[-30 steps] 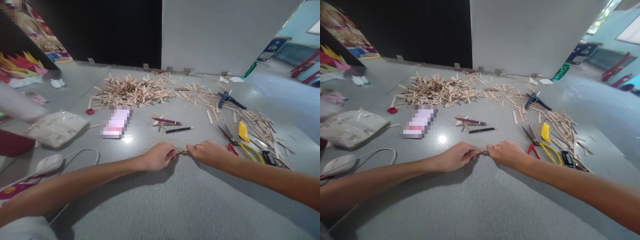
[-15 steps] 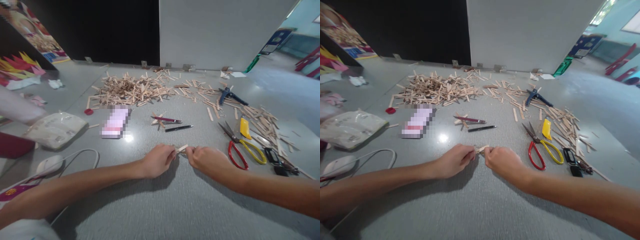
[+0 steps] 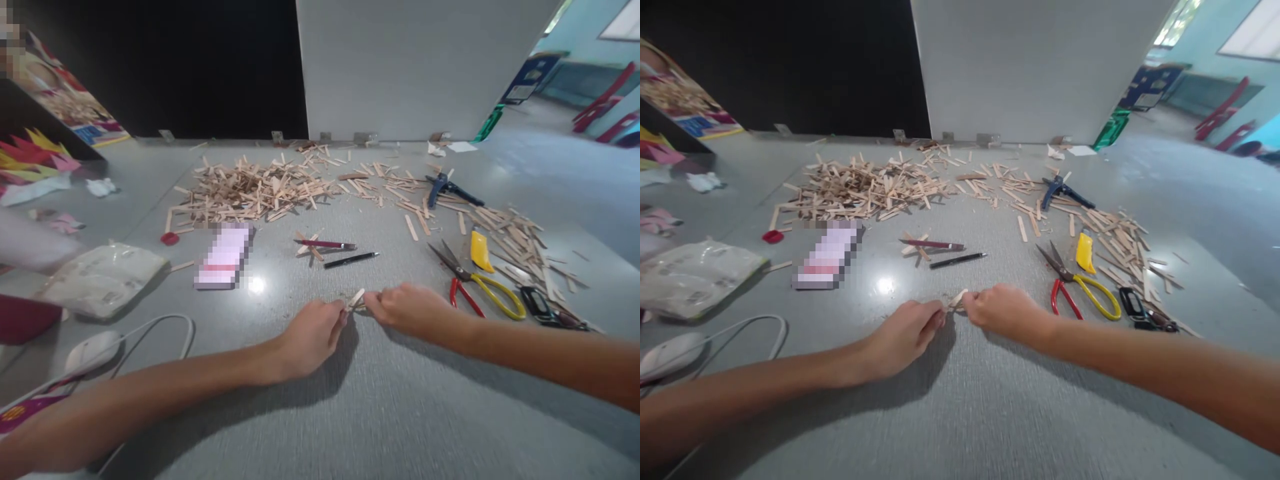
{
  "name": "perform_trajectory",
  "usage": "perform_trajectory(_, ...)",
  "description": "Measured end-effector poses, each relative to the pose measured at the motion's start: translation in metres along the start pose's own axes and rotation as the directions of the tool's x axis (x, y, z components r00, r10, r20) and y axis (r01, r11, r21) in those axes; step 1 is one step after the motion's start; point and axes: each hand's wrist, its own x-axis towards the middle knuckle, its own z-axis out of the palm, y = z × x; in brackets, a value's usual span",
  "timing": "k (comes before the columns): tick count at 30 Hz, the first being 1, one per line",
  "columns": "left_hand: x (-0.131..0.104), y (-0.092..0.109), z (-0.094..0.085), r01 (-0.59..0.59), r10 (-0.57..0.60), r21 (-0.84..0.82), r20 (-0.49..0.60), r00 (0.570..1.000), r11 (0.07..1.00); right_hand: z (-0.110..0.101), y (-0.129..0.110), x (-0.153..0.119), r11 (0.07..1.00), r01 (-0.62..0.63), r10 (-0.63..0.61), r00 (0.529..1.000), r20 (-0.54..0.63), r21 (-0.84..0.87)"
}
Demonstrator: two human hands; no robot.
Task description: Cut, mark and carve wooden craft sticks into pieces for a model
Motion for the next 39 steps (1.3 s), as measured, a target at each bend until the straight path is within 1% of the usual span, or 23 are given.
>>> perform_trajectory(2, 0.001, 0.001, -0.001, 0.002, -0.002, 0.005, -0.006, 1.0, 1.0, 0.001, 0.009, 0.004, 0.998, 0.048, -0.048, 0.999, 0.007, 0.029)
perform_trajectory(3, 0.001, 0.001, -0.001, 0.001, -0.001, 0.007, -0.01, 1.0, 1.0, 0.0, 0.009, 0.005, 0.999, 0.043, -0.043, 0.999, 0.008, 0.03)
perform_trajectory(5, 0.001, 0.001, 0.0, -0.003, 0.003, 0.007, -0.013, 1.0, 1.0, -0.002, 0.002, 0.004, 1.0, -0.001, 0.001, 1.0, 0.005, 0.017)
perform_trajectory(7, -0.001, 0.001, 0.003, -0.005, 0.005, 0.009, -0.017, 1.0, 1.0, -0.005, -0.012, 0.0, 0.996, -0.084, 0.084, 0.996, 0.005, 0.007)
perform_trajectory(9, -0.004, 0.001, 0.006, 0.003, -0.003, 0.015, -0.031, 1.0, 1.0, -0.008, -0.02, -0.003, 0.988, -0.15, 0.15, 0.989, 0.009, 0.042)
perform_trajectory(10, -0.005, 0.002, 0.007, 0.011, -0.011, 0.019, -0.043, 0.999, 1.0, -0.009, -0.02, -0.003, 0.986, -0.146, 0.146, 0.989, 0.009, 0.081)
perform_trajectory(12, -0.006, 0.004, 0.006, 0.024, -0.023, 0.025, -0.064, 0.998, 0.999, -0.009, -0.012, -0.001, 0.982, -0.11, 0.111, 0.994, 0.006, 0.151)
perform_trajectory(14, -0.007, 0.007, -0.001, 0.028, -0.028, 0.005, -0.087, 0.996, 1.0, -0.008, 0.0, 0.001, 0.979, -0.083, 0.084, 0.996, 0.001, 0.187)
perform_trajectory(16, -0.007, 0.01, -0.01, 0.019, -0.03, -0.079, -0.143, 0.989, 0.997, -0.007, 0.01, 0.002, 0.971, -0.096, 0.098, 0.995, 0.001, 0.218)
perform_trajectory(17, -0.007, 0.011, -0.015, 0.005, -0.034, -0.145, -0.193, 0.981, 0.989, -0.007, 0.012, 0.001, 0.963, -0.112, 0.117, 0.993, -0.004, 0.244)
perform_trajectory(19, -0.008, 0.012, -0.021, -0.047, -0.038, -0.267, -0.305, 0.952, 0.963, -0.009, 0.013, -0.002, 0.908, -0.138, 0.167, 0.985, -0.04, 0.396)
perform_trajectory(20, -0.007, 0.011, -0.022, -0.076, -0.038, -0.312, -0.345, 0.938, 0.947, -0.01, 0.011, -0.004, 0.846, -0.14, 0.199, 0.978, -0.061, 0.515)
perform_trajectory(21, -0.007, 0.01, -0.021, -0.103, -0.038, -0.352, -0.371, 0.928, 0.93, -0.012, 0.009, -0.006, 0.759, -0.131, 0.232, 0.97, -0.077, 0.638)
perform_trajectory(23, -0.005, 0.006, -0.015, -0.141, -0.03, -0.42, -0.375, 0.927, 0.897, -0.017, 0.006, -0.011, 0.557, -0.111, 0.288, 0.955, -0.066, 0.823)
perform_trajectory(24, -0.003, 0.004, -0.01, -0.165, -0.017, -0.458, -0.368, 0.93, 0.873, -0.019, 0.004, -0.013, 0.483, -0.114, 0.3, 0.953, -0.042, 0.868)
perform_trajectory(25, -0.001, 0.003, -0.006, -0.201, 0.024, -0.499, -0.339, 0.941, 0.843, -0.022, 0.003, -0.015, 0.427, -0.122, 0.302, 0.953, -0.014, 0.896)
perform_trajectory(27, 0.002, -0.001, 0.003, -0.242, 0.093, -0.558, -0.282, 0.955, 0.794, -0.026, 0.001, -0.019, 0.35, -0.139, 0.279, 0.959, 0.038, 0.926)
perform_trajectory(29, 0.004, -0.003, 0.007, -0.273, 0.14, -0.558, -0.27, 0.953, 0.783, -0.029, -0.001, -0.022, 0.328, -0.162, 0.256, 0.963, 0.078, 0.931)
perform_trajectory(31, 0.004, -0.004, 0.009, -0.296, 0.157, -0.515, -0.296, 0.942, 0.805, -0.028, -0.002, -0.025, 0.348, -0.164, 0.244, 0.967, 0.08, 0.923)
perform_trajectory(32, 0.004, -0.005, 0.009, -0.294, 0.153, -0.491, -0.307, 0.939, 0.82, -0.027, -0.002, -0.026, 0.362, -0.146, 0.239, 0.969, 0.06, 0.921)
perform_trajectory(35, 0.004, -0.008, 0.009, -0.244, 0.101, -0.456, -0.315, 0.944, 0.856, -0.022, 0.002, -0.031, 0.374, -0.083, 0.228, 0.974, -0.004, 0.924)
perform_trajectory(37, 0.004, -0.01, 0.011, -0.204, 0.066, -0.453, -0.301, 0.951, 0.868, -0.02, 0.009, -0.033, 0.372, -0.091, 0.23, 0.973, 0.003, 0.924)
perform_trajectory(39, 0.005, -0.012, 0.013, -0.187, 0.064, -0.426, -0.286, 0.956, 0.885, -0.02, 0.017, -0.035, 0.369, -0.103, 0.246, 0.969, 0.01, 0.924)
